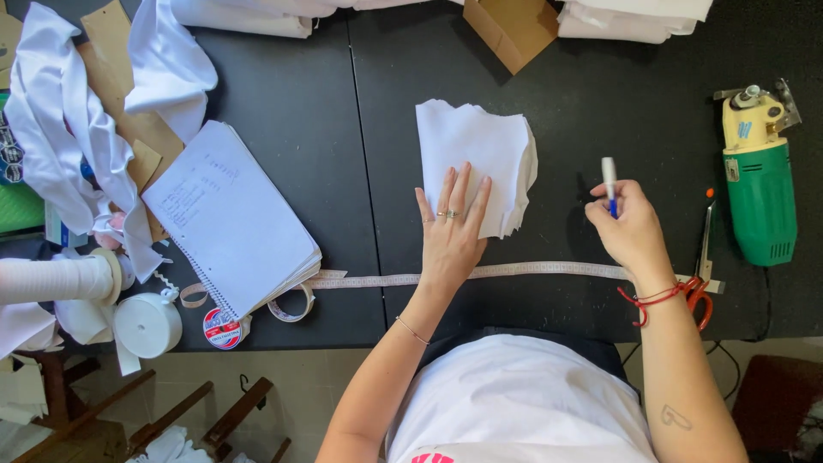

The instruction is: The person is organizing, inspecting, marking, and folding white fabric pieces on a work table in a sewing factory.

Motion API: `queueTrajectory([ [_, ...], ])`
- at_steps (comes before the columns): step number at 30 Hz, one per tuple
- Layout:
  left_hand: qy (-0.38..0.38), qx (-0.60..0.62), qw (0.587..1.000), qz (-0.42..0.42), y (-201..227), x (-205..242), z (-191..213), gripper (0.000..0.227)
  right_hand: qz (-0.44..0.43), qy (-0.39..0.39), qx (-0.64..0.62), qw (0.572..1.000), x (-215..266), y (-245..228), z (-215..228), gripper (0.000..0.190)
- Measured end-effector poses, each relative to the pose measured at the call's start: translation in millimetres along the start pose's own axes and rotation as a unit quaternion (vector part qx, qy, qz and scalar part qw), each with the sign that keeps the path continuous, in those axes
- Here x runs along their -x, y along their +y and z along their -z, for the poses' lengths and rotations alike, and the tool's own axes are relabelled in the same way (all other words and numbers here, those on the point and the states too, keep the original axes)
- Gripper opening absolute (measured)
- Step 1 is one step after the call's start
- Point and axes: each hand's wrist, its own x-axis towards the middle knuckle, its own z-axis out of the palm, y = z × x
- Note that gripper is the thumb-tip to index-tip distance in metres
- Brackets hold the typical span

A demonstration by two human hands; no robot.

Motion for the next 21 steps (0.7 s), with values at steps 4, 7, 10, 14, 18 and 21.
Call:
queueTrajectory([
  [4,0.047,0.032,0.998,-0.011,0.0,3.3,-7.3,0.074,-0.003,-0.013,-0.017,1.000,5.7,-18.0,-9.5,0.016],
  [7,0.115,0.144,0.983,0.020,1.2,4.1,-5.0,0.032,0.023,-0.030,-0.017,0.999,5.2,-23.6,-11.1,0.016],
  [10,0.241,0.393,0.869,0.177,-5.2,6.6,-0.8,0.035,0.046,-0.027,-0.013,0.999,-0.7,-15.4,-11.7,0.016],
  [14,0.358,0.568,0.643,0.368,-21.4,10.9,26.8,0.023,0.041,-0.025,-0.013,0.999,-0.8,-14.6,-6.2,0.016],
  [18,0.322,0.575,0.639,0.397,-75.0,43.8,-7.9,0.015,0.041,-0.039,-0.001,0.998,2.2,-16.9,-4.0,0.016],
  [21,0.310,0.529,0.690,0.385,-64.6,37.8,12.1,0.020,0.053,-0.037,0.005,0.998,-9.7,-7.4,-9.9,0.015],
])
